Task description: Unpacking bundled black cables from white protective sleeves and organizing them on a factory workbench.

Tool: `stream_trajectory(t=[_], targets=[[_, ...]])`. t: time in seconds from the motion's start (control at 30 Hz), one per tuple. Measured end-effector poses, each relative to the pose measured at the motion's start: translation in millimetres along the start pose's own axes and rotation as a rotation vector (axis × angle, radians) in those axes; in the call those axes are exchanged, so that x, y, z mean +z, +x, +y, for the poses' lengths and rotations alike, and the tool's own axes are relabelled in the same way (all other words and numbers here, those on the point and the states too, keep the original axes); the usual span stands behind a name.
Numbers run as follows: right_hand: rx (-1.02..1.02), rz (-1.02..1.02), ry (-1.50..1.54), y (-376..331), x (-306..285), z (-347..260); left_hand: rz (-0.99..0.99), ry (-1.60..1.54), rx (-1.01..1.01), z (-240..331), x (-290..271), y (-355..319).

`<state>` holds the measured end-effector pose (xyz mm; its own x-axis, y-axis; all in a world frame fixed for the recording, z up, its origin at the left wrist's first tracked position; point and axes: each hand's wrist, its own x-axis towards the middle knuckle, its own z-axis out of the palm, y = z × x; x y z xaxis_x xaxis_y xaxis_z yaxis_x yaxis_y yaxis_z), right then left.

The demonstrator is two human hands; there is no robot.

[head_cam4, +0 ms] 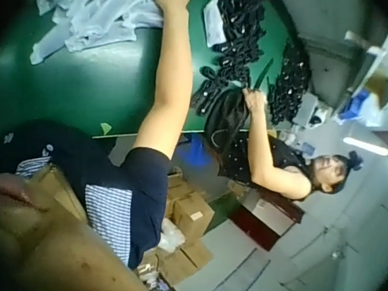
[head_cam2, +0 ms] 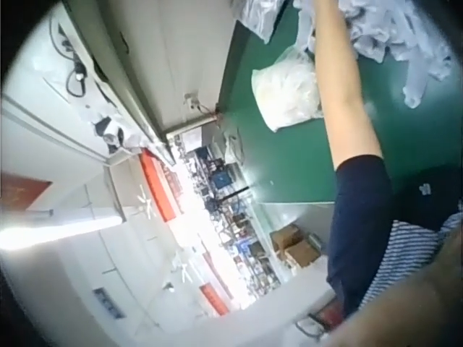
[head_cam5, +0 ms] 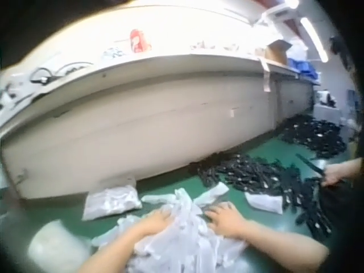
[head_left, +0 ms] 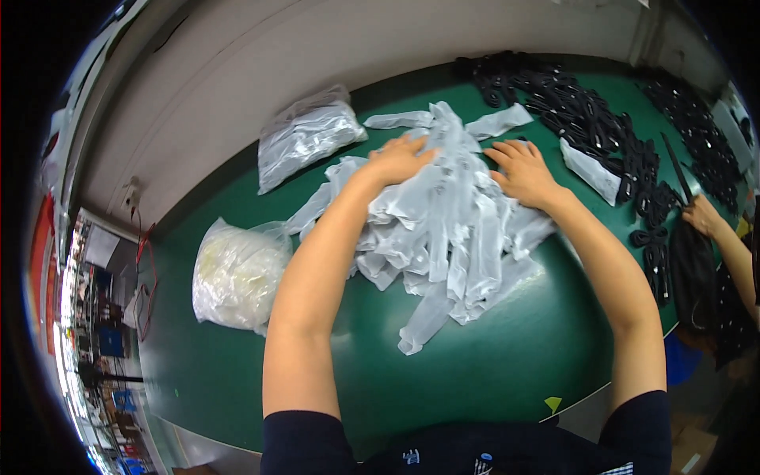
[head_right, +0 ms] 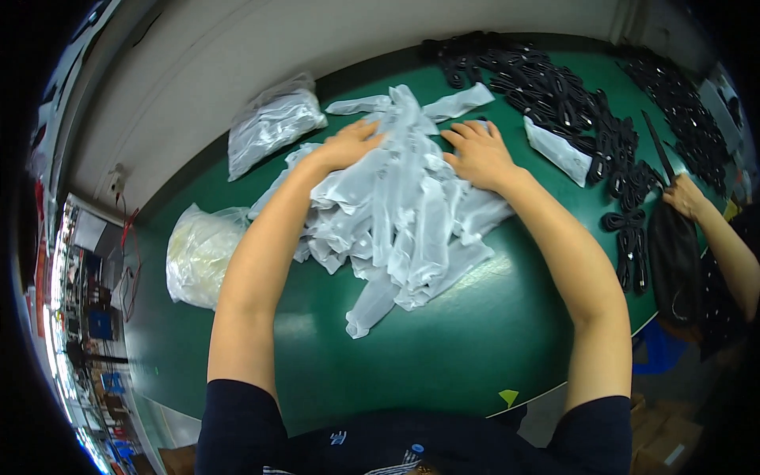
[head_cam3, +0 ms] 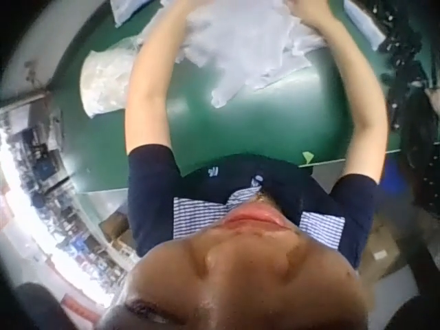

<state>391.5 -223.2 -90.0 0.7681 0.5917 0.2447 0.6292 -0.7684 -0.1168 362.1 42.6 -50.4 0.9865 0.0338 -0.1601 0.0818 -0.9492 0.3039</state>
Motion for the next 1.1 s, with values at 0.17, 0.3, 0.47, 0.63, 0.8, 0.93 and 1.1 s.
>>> stream_trajectory(t=[0.17, 0.3, 0.47, 0.63, 0.8, 0.93, 1.1], targets=[[0.080, -0.005, 0.433, -24.2, -25.2, -1.5, 0.086, -0.498, 0.184, -26.9, -30.0, 7.4], [-0.254, 0.336, 0.355, -64.3, -54.9, -67.8, 0.521, 0.488, -0.055, -90.8, -34.5, 0.2], [-0.575, 0.057, 0.333, -92.6, -63.0, -142.6, 0.608, 0.565, -0.015, -117.3, -24.5, 11.4], [-0.717, -0.016, 0.351, -123.2, -59.0, -169.8, 0.664, 0.521, 0.084, -133.8, -34.0, 11.2], [-0.871, -0.014, 0.342, -118.9, -31.6, -185.4, 0.604, 0.326, 0.033, -130.4, -49.6, -21.8], [-0.779, 0.033, 0.279, -93.3, -25.2, -190.6, 0.724, 0.210, -0.017, -148.4, -81.0, -45.4], [-0.698, 0.055, 0.211, -78.0, -14.7, -192.7, 1.060, -0.375, 0.216, -179.8, -130.1, -50.4]])
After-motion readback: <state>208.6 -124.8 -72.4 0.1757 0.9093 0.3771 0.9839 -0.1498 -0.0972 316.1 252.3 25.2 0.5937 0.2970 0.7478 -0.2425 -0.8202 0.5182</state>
